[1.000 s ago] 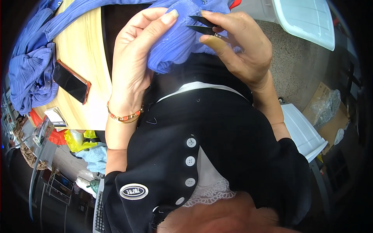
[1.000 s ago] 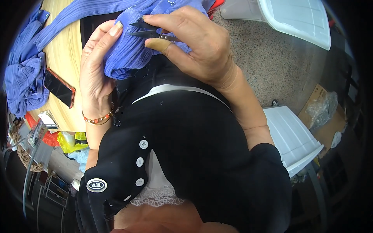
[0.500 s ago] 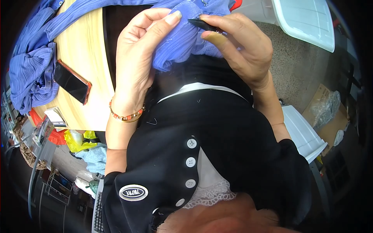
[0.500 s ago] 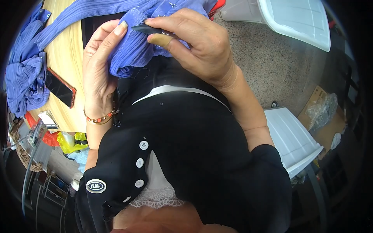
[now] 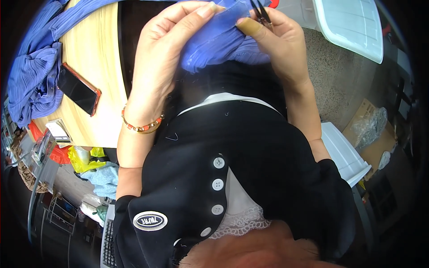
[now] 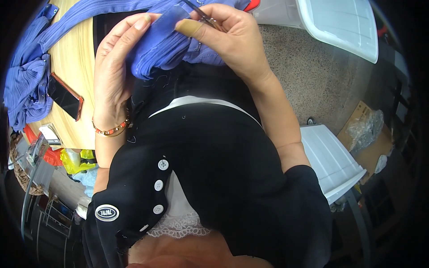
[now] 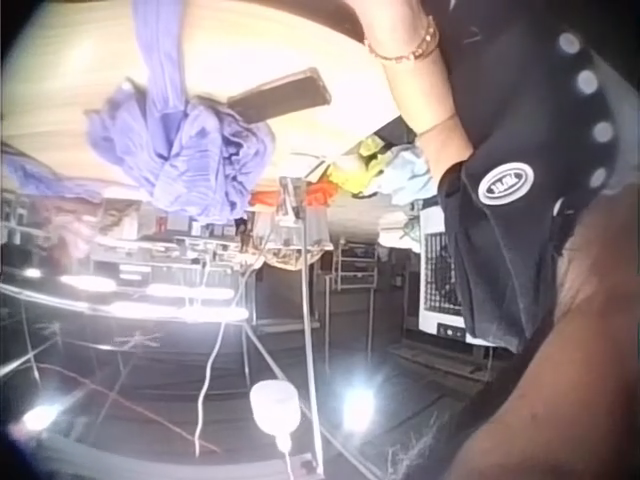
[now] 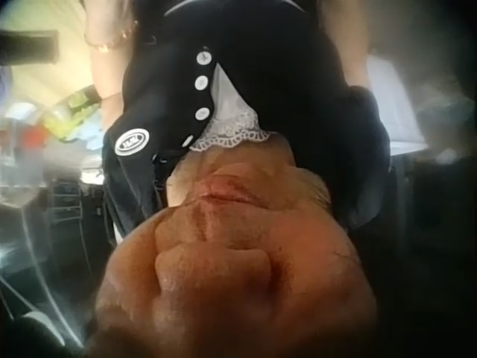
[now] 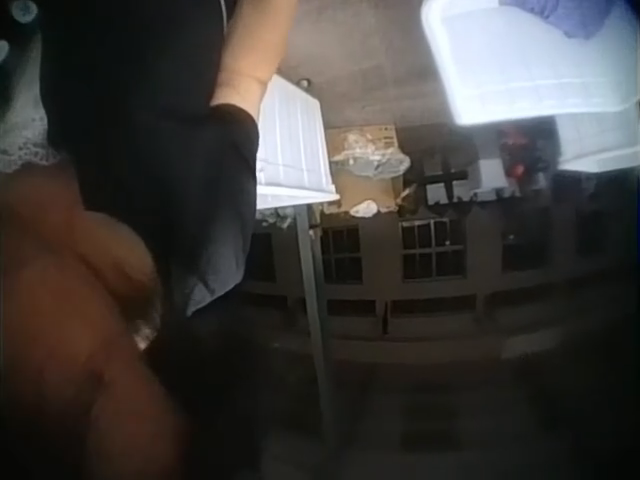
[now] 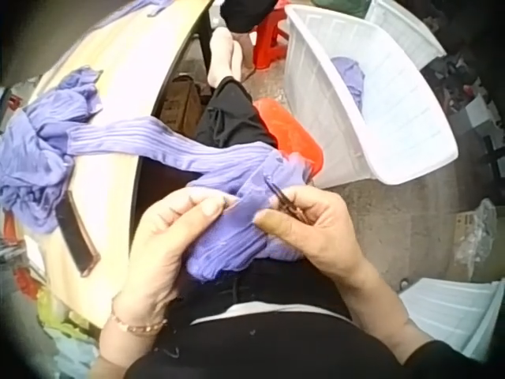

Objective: Trimming threads and excess material from purple fabric pieces using small snips.

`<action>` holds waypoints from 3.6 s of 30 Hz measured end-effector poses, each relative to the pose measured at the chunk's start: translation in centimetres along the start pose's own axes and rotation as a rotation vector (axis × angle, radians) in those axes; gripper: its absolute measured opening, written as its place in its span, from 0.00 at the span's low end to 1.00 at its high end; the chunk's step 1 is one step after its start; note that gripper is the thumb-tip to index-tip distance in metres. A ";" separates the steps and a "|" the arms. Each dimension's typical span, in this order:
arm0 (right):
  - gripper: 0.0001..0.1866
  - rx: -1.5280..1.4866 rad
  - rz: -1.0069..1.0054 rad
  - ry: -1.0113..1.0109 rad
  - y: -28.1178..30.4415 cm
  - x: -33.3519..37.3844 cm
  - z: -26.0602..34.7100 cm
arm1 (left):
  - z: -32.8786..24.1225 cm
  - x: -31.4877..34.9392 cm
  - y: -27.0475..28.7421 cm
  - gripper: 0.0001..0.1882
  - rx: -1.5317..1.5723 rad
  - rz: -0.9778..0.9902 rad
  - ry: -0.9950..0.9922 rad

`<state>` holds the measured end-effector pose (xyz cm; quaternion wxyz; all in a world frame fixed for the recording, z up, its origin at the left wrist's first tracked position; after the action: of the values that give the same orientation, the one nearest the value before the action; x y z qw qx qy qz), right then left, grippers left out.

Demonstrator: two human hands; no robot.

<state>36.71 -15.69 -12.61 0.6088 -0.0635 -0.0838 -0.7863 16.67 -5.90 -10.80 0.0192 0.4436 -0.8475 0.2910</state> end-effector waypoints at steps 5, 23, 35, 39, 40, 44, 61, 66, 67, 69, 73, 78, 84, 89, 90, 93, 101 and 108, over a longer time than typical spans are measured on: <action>0.06 0.028 -0.035 -0.029 0.2 -0.2 1.2 | -0.4 0.7 0.3 0.13 -0.269 0.120 0.027; 0.23 0.515 -0.116 0.452 -1.2 1.7 4.4 | 0.6 0.5 1.7 0.15 -0.005 -0.031 0.130; 0.20 0.606 -0.084 0.675 -1.3 1.1 1.8 | 0.8 0.4 2.1 0.16 0.157 -0.010 0.133; 0.20 0.617 -0.015 0.554 -1.5 1.8 2.2 | 0.9 0.3 1.6 0.17 0.262 0.065 0.126; 0.20 0.617 -0.007 0.557 -1.6 1.7 2.2 | 0.9 0.3 1.5 0.15 0.291 0.081 0.135; 0.20 0.670 -0.002 0.567 -1.6 1.8 2.3 | 0.7 0.4 1.4 0.13 0.314 0.100 0.143; 0.20 0.677 -0.006 0.595 -1.8 1.7 2.3 | 0.7 0.7 1.2 0.14 0.289 0.090 0.126; 0.21 0.679 -0.015 0.621 -1.8 1.7 2.2 | 0.8 0.8 1.3 0.14 0.268 0.046 0.119; 0.21 0.686 -0.025 0.631 -1.8 1.8 2.2 | 0.8 0.7 1.4 0.13 0.273 0.062 0.126; 0.22 0.691 -0.029 0.643 -1.8 1.7 2.3 | 0.8 0.7 1.4 0.13 0.280 0.074 0.129; 0.22 0.713 -0.035 0.649 -1.8 1.7 2.3 | 0.9 0.7 1.5 0.13 0.300 0.075 0.127; 0.22 0.721 -0.038 0.647 -1.8 1.8 2.3 | 0.8 0.7 1.3 0.13 0.313 0.092 0.123; 0.22 0.712 -0.041 0.658 -1.9 1.7 2.4 | 0.7 0.7 1.2 0.12 0.289 0.089 0.115; 0.21 0.668 -0.021 0.634 -1.8 1.5 2.5 | 0.7 0.5 1.2 0.12 0.272 0.100 0.131; 0.21 0.669 -0.021 0.635 -1.8 1.5 2.6 | 0.7 0.5 1.2 0.12 0.273 0.101 0.129; 0.19 0.648 -0.003 0.622 -1.6 1.4 2.6 | 0.7 0.5 1.3 0.12 0.251 0.089 0.142; 0.18 0.703 -0.053 0.666 -1.4 1.2 2.7 | 0.9 0.3 0.8 0.14 0.089 0.016 0.071; 0.23 0.781 -0.109 0.724 -1.7 1.5 2.3 | 1.0 0.3 0.8 0.14 0.117 0.051 0.058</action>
<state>34.71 -16.18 -10.13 0.5352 0.4476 -0.1579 -0.6988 16.12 -6.31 -11.94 0.0101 0.4135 -0.8393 0.3530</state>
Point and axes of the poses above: each hand's wrist, its own x-axis away from the middle knuckle, its own y-axis out of the back of the hand, z = x × y, the point moved 2 cm from there along -x, towards the middle knuckle, and after that the axes turned 8 degrees about x, right-handed, at the moved point
